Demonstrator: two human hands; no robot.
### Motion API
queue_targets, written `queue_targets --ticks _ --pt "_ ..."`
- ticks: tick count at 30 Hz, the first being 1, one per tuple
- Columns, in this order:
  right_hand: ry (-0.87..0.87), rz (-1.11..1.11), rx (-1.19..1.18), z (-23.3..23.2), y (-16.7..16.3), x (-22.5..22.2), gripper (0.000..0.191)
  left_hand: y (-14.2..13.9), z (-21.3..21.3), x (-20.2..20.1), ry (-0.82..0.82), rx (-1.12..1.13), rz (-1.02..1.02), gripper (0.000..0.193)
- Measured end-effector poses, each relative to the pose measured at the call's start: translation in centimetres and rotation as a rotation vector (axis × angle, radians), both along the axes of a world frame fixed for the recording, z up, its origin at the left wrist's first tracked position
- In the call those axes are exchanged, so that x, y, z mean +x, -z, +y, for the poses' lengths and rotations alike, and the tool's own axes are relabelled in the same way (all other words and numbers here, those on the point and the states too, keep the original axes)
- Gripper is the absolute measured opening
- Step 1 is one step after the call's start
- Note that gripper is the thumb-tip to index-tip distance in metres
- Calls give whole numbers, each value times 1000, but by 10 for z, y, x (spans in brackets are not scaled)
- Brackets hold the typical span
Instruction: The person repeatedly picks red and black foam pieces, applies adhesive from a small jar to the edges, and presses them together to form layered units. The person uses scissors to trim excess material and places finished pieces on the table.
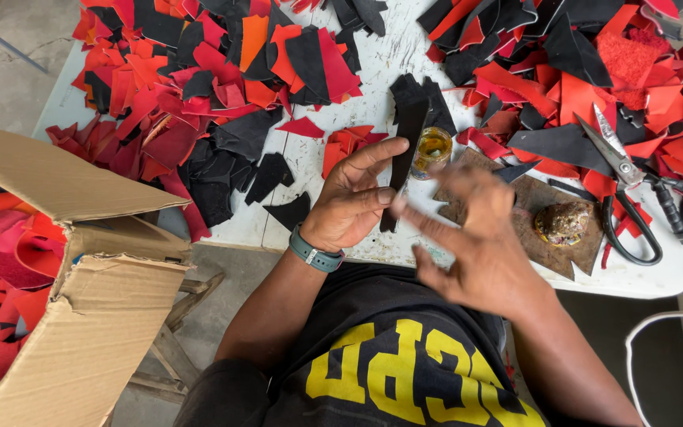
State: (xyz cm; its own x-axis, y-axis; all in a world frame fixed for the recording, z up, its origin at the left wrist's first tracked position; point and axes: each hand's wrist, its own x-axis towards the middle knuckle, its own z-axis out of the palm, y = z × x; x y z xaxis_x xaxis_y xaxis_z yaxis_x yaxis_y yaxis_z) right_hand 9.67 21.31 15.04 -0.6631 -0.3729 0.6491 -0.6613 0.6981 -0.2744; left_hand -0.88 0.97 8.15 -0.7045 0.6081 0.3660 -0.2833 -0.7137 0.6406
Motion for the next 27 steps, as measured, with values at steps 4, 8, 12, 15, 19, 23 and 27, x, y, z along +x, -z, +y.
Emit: queue_targets --ticks 4,8,12,15,19,23,27 --pt "-46 29 -48 0 7 7 56 2 1 -3 -51 25 13 61" --pt "62 113 94 -1 8 10 52 5 1 -2 -63 8 -7 62" --pt "10 159 73 -2 8 13 45 4 2 0 -78 16 -1 61" --pt "93 196 114 -2 10 14 46 3 2 1 -62 22 -2 62" --pt "133 216 145 0 12 10 49 1 2 3 -63 12 -18 62" --pt "239 196 152 3 12 0 53 -1 3 9 -11 35 -16 62" --pt "241 221 140 7 12 -5 60 -6 1 13 37 31 -47 66"
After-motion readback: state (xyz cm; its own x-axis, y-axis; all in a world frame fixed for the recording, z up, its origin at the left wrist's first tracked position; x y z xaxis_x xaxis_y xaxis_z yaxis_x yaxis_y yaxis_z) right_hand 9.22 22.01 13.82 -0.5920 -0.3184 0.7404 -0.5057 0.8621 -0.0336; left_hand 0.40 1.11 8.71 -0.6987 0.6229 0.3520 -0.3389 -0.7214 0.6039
